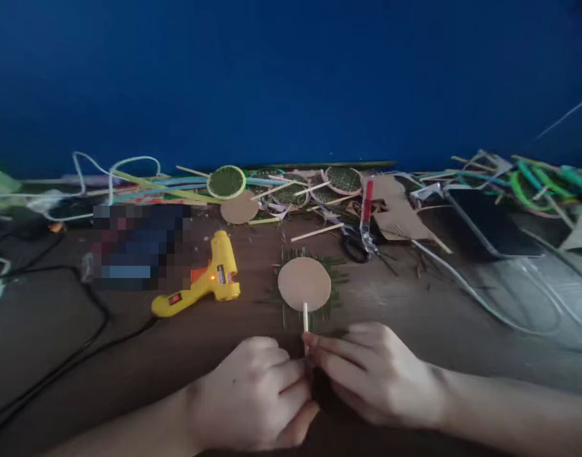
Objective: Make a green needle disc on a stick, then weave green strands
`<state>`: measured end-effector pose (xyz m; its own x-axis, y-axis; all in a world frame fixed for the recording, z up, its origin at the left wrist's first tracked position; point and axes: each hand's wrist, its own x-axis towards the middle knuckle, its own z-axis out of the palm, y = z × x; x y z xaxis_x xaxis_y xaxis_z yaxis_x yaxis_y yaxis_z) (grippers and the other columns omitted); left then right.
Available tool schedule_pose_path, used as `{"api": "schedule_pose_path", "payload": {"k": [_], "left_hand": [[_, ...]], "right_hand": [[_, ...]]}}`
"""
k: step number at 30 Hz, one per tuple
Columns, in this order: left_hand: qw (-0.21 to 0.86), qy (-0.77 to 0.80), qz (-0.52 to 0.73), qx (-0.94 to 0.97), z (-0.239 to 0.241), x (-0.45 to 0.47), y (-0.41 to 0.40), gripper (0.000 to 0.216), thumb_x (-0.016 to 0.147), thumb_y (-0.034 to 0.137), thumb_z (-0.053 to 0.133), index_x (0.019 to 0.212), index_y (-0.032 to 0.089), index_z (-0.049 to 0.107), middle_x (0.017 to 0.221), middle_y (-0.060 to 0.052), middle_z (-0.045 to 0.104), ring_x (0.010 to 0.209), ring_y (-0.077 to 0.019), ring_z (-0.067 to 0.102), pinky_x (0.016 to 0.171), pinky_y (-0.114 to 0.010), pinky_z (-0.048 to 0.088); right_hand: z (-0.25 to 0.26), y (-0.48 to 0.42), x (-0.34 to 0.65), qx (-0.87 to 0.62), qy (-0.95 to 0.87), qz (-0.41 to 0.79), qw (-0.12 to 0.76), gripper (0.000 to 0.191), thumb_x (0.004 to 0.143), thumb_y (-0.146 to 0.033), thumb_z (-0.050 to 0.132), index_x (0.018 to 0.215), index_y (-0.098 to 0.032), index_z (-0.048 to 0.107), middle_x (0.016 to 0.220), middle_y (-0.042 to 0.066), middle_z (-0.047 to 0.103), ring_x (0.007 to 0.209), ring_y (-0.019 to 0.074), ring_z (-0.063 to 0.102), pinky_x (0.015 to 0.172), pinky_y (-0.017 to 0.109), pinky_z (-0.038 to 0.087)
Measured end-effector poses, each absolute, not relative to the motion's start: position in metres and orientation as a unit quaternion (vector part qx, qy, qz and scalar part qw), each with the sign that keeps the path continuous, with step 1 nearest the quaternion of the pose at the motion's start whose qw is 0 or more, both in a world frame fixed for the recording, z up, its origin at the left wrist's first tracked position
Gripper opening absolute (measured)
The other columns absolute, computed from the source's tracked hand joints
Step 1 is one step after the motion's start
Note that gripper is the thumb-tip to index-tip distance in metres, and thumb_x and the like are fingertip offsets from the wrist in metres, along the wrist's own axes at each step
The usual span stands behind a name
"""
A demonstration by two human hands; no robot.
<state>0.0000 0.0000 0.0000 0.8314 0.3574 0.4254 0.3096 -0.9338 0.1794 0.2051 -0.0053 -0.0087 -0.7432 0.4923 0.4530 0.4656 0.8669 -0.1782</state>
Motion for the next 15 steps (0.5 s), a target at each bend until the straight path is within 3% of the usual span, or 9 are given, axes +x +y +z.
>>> {"api": "schedule_pose_path", "payload": {"k": [9,15], "left_hand": [[0.052,0.167,0.234,0.956,0.0021,-0.0001,0.0021,0.027,0.087,0.019,0.041,0.073,0.015,0.063,0.068,-0.001,0.066,0.052,-0.0123,0.051,0.048,-0.029,0.035],[0.053,0.164,0.227,0.958,0.0043,-0.0009,0.0018,0.029,0.088,0.019,0.04,0.069,0.015,0.063,0.066,-0.001,0.065,0.051,-0.0121,0.05,0.046,-0.029,0.036]], "right_hand": [[-0.0064,-0.0044,0.2051,-0.254,-0.935,0.029,0.244,0.022,0.085,-0.014,0.043,0.087,-0.012,0.065,0.098,0.007,0.071,0.06,0.0129,0.06,0.047,0.027,0.043],[-0.0024,-0.0053,0.2034,-0.261,-0.934,0.038,0.241,0.021,0.085,-0.014,0.043,0.081,-0.012,0.064,0.091,0.008,0.072,0.059,0.0127,0.06,0.047,0.026,0.044]]}}
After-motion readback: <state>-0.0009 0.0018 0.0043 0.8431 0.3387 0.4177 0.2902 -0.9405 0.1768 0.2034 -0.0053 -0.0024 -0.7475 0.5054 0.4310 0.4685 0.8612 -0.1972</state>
